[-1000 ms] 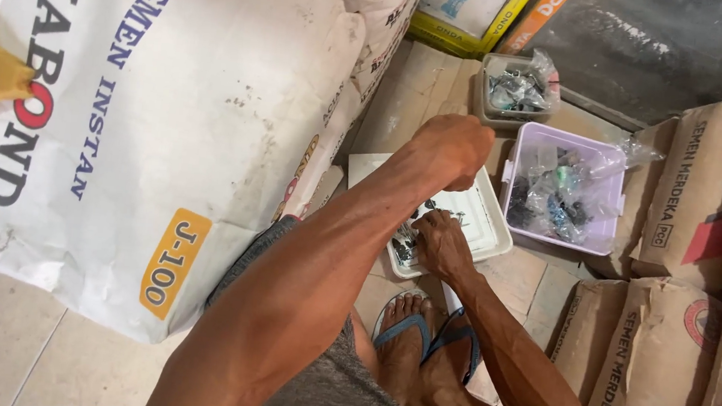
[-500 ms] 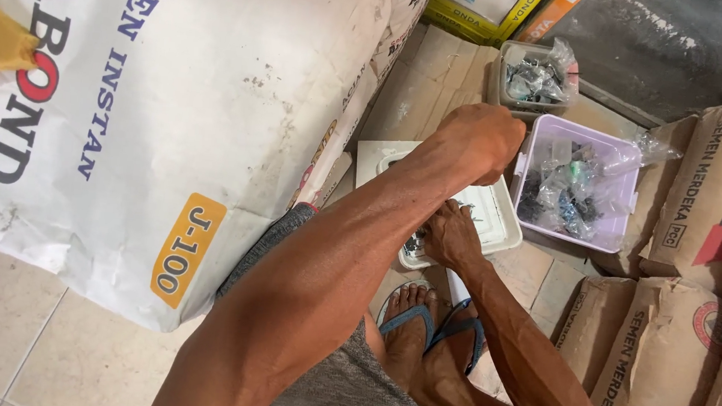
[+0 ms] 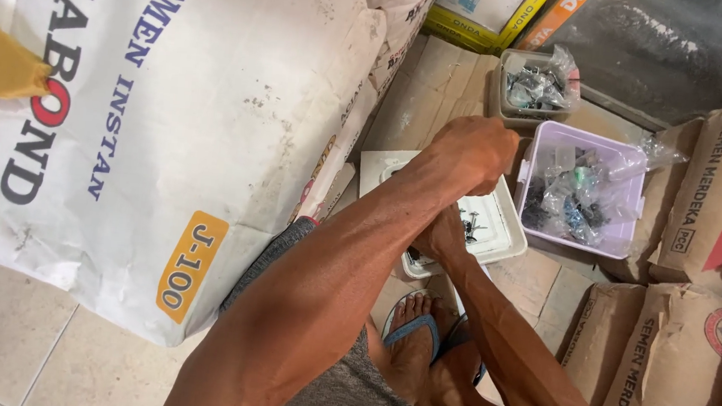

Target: Assembling small black components into a white plastic tray while sitting on the floor in a storage area.

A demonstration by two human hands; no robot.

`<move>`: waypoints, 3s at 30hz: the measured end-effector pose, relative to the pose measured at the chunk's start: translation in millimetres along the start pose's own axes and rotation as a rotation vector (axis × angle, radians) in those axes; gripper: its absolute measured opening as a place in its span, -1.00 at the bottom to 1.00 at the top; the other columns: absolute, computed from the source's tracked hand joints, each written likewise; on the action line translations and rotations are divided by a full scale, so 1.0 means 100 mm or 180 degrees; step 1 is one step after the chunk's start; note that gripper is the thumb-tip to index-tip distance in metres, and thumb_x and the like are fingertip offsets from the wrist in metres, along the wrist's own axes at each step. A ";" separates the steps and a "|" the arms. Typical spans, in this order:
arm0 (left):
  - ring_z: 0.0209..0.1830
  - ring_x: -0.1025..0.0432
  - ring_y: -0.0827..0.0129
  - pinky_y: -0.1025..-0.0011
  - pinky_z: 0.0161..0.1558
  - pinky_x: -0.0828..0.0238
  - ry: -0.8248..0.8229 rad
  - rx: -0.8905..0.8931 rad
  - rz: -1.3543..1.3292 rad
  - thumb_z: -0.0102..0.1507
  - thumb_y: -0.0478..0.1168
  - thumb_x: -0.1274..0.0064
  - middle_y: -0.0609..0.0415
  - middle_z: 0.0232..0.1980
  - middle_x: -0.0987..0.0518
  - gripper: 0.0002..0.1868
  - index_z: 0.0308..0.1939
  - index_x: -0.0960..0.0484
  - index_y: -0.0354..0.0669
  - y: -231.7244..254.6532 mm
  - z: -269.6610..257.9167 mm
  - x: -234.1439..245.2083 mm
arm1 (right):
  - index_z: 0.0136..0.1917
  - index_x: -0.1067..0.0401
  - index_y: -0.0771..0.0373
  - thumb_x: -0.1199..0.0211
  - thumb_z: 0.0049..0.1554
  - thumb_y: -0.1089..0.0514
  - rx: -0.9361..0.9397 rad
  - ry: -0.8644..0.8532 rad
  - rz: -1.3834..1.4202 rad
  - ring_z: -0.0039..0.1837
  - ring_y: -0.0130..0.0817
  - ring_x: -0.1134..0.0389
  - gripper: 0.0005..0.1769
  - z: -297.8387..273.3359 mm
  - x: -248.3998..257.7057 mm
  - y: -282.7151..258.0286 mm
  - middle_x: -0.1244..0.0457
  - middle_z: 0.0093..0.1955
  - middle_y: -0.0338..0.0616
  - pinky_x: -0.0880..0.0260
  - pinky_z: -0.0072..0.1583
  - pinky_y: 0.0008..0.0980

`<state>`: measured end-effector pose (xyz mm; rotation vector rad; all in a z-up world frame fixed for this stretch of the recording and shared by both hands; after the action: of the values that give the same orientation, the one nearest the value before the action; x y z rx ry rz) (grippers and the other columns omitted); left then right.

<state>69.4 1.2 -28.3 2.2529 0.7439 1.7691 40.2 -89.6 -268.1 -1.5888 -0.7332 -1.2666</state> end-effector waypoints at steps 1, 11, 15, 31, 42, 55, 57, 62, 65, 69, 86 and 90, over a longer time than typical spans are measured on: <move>-0.52 -0.62 0.01 0.12 -0.55 -0.58 -0.0013 -0.0019 0.0012 0.09 -0.41 -0.34 -0.12 -0.49 -0.66 -0.93 -0.43 -0.78 -0.18 -0.02 0.00 0.00 | -0.03 -0.55 0.13 -0.22 -0.01 0.12 -0.0023 0.0010 0.0005 0.02 0.18 -0.32 -0.75 0.06 -0.01 0.00 -0.30 -0.03 0.04 -0.28 -0.04 0.01; -0.50 -0.64 0.01 0.10 -0.51 -0.61 0.0006 -0.0031 -0.0053 0.11 -0.45 -0.30 -0.12 -0.48 -0.68 -0.89 -0.47 -0.78 -0.18 -0.02 -0.07 0.06 | -0.04 -0.52 -0.03 -0.19 0.04 0.02 -0.0339 0.0035 0.0236 -0.07 0.09 -0.38 -0.79 0.39 -0.15 0.06 -0.27 -0.10 -0.15 -0.36 -0.09 -0.03; -0.53 -0.63 0.01 0.10 -0.52 -0.60 0.0053 -0.0014 -0.0077 0.14 -0.43 -0.25 -0.11 -0.52 -0.66 -0.88 -0.50 -0.75 -0.19 0.03 -0.03 0.05 | -0.04 -0.51 -0.09 -0.17 0.07 -0.02 -0.0471 0.0005 0.0318 -0.11 0.05 -0.41 -0.81 0.34 -0.20 0.15 -0.25 -0.12 -0.24 -0.39 -0.12 -0.05; -0.46 -0.64 0.04 0.09 -0.48 -0.56 0.0230 0.0072 0.0255 0.05 -0.38 -0.39 -0.08 -0.49 -0.68 -0.90 -0.51 -0.78 -0.14 -0.05 -0.04 -0.02 | -0.17 -0.42 -0.03 -0.24 -0.05 0.10 -0.0537 0.0232 0.0597 -0.08 0.03 -0.41 -0.88 -0.28 0.38 0.39 -0.25 -0.23 -0.21 -0.45 -0.04 0.06; -0.21 -0.66 0.04 0.18 -0.29 -0.59 -0.0029 0.0720 0.0513 -0.11 -0.27 -0.54 -0.03 -0.21 -0.73 -0.67 -0.29 -0.80 -0.02 -0.11 0.31 -0.26 | -0.04 -0.46 0.17 -0.15 0.12 0.28 -0.0635 0.0502 0.1119 -0.03 0.20 -0.38 -0.86 -0.49 0.68 0.03 -0.29 -0.18 0.09 -0.43 -0.01 0.11; -0.25 -0.70 0.27 0.20 -0.30 -0.66 0.0535 0.0169 0.0240 -0.12 -0.18 -0.41 0.19 -0.35 -0.75 -0.85 -0.49 -0.81 0.18 0.00 0.00 -0.17 | 0.02 -0.54 0.18 -0.23 0.18 0.16 -0.0830 0.0263 0.1308 0.05 0.12 -0.45 -0.84 -0.51 0.90 0.17 -0.40 -0.11 0.11 -0.45 0.07 0.06; -0.52 -0.50 0.39 0.37 -0.31 -0.56 -0.0013 -0.0389 0.0030 0.14 -0.37 -0.17 0.14 -0.37 -0.68 -0.91 -0.40 -0.75 -0.10 0.24 -0.43 0.11 | 0.00 -0.57 0.18 -0.19 0.21 0.08 -0.0913 0.0195 0.1061 0.02 0.12 -0.46 -0.79 -0.50 0.95 0.20 -0.42 -0.11 0.08 -0.45 0.07 0.10; -0.59 -0.50 0.28 0.29 -0.57 -0.42 0.0994 -0.1336 -0.0978 -0.12 0.03 -0.32 0.12 -0.48 -0.70 -0.72 -0.56 -0.66 -0.06 0.36 0.01 -0.26 | 0.02 -0.56 0.26 -0.19 0.19 0.06 -0.0892 0.0181 0.0969 0.06 0.23 -0.42 -0.73 -0.45 1.34 0.10 -0.40 -0.09 0.19 -0.39 0.08 0.22; -0.70 -0.37 0.42 0.44 -0.60 -0.33 0.0234 -0.0860 -0.1002 0.08 -0.30 -0.32 0.27 -0.55 -0.61 -0.89 -0.51 -0.69 -0.05 0.45 0.64 -0.99 | 0.02 -0.56 0.31 -0.20 0.19 0.13 -0.0839 0.0228 0.1108 0.01 0.12 -0.41 -0.76 -0.47 1.56 -0.02 -0.40 -0.12 0.15 -0.40 0.04 0.10; -0.77 -0.30 0.29 0.26 -0.65 -0.28 0.0788 -0.1309 -0.0679 -0.10 -0.32 -0.30 0.09 -0.64 -0.62 -0.91 -0.69 -0.70 -0.14 0.73 -0.11 -0.03 | 0.02 -0.55 0.41 -0.22 0.17 0.26 -0.0757 0.0377 0.1362 -0.09 -0.07 -0.40 -0.80 -0.41 1.85 -0.16 -0.40 -0.16 0.07 -0.41 -0.03 -0.12; -0.53 -0.61 0.33 0.35 -0.40 -0.57 0.0621 -0.0265 -0.2290 0.00 -0.22 -0.15 0.16 -0.58 -0.63 -0.95 -0.57 -0.68 0.03 -0.32 -0.16 0.01 | 0.06 -0.40 0.36 -0.36 0.16 0.37 -0.1406 0.1723 0.5014 -0.19 -0.31 -0.51 -0.78 -0.29 2.03 0.11 -0.40 -0.11 0.01 -0.58 -0.14 -0.52; -0.32 -0.66 -0.05 0.05 -0.30 -0.57 0.0695 -0.0004 -0.1470 0.10 -0.34 -0.14 -0.07 -0.42 -0.65 -0.96 -0.38 -0.67 -0.16 -0.54 0.17 -0.16 | 0.05 -0.46 0.34 -0.27 0.26 0.34 -0.1209 0.1569 0.3708 -0.17 -0.33 -0.46 -0.92 -0.24 1.88 0.10 -0.41 -0.08 0.05 -0.47 -0.16 -0.54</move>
<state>67.6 42.4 -70.4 1.7131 1.1892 1.7838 92.9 -134.3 -91.0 -1.4778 0.7254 -0.8202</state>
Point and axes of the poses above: each hand's wrist, its own z-axis towards the middle knuckle, its own x-axis out of the back of the hand, y = z × x, the point moved 6 cm from there along z, towards the middle knuckle
